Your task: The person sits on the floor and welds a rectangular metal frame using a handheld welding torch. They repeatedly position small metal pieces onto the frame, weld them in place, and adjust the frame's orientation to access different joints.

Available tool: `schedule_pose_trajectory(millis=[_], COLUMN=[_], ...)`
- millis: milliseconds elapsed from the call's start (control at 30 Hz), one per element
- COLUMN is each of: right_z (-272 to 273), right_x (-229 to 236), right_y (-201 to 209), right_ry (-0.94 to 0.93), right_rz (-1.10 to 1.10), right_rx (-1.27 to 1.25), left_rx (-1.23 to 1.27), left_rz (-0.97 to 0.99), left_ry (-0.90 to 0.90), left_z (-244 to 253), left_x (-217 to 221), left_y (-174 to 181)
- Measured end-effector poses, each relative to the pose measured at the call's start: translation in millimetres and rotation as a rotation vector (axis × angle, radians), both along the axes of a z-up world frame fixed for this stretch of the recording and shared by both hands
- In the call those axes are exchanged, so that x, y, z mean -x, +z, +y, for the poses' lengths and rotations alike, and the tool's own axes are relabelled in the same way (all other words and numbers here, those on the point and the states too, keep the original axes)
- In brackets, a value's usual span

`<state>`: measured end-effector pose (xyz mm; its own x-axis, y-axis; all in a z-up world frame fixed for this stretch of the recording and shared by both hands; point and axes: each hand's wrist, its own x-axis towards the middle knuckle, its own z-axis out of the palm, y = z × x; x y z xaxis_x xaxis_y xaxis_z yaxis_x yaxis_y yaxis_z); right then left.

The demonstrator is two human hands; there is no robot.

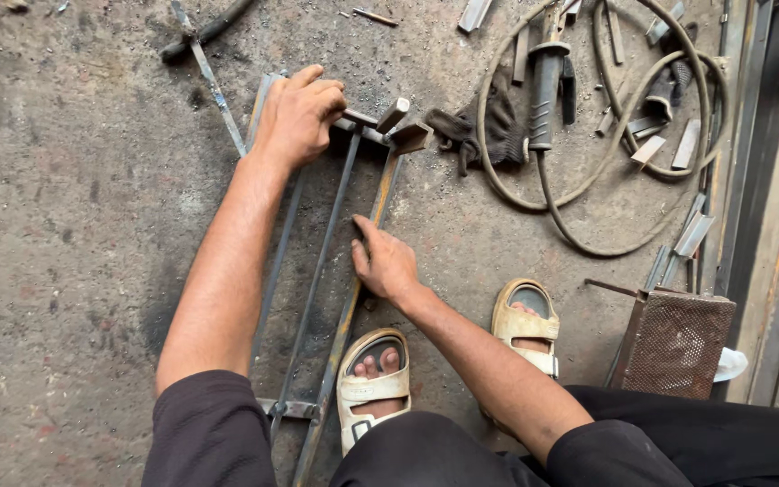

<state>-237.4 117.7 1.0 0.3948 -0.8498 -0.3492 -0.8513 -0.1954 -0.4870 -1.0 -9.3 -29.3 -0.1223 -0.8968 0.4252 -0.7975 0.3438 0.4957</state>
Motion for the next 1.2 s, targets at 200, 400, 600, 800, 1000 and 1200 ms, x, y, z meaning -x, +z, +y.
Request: schedule_pose_trajectory(millis=[200, 400, 600, 800, 1000, 1200], right_z=[1.6, 3.6, 3.0, 3.7, 3.4, 2.7], right_x=[-0.4, -2.4, -0.8, -2.2, -1.5, -0.5], right_y=[1.1, 1.6, 2.9, 1.6, 0.4, 2.1], right_ry=[-0.008, -0.017, -0.016, -0.018, -0.014, -0.014], right_rz=[-0.039, -0.023, -0.021, -0.015, -0.003, 0.02], right_rx=[0.029, 0.021, 0.011, 0.013, 0.003, -0.027], left_rx=[-0.215, -0.224, -0.288, -0.299, -0.29, -0.262], left_rz=[0.12, 0.21, 0.239, 0.214, 0.181, 0.222], left_ry=[-0.046, -0.082, -0.084, -0.098, -0.096, -0.111], left_z=[3.7, -0.3, -1.7, -1.1, -0.6, 1.1], left_x=[0.3, 3.1, 3.8, 2.2, 3.7, 2.1], left_y=[-5.3, 0.6, 4.9, 5.3, 4.0, 3.5])
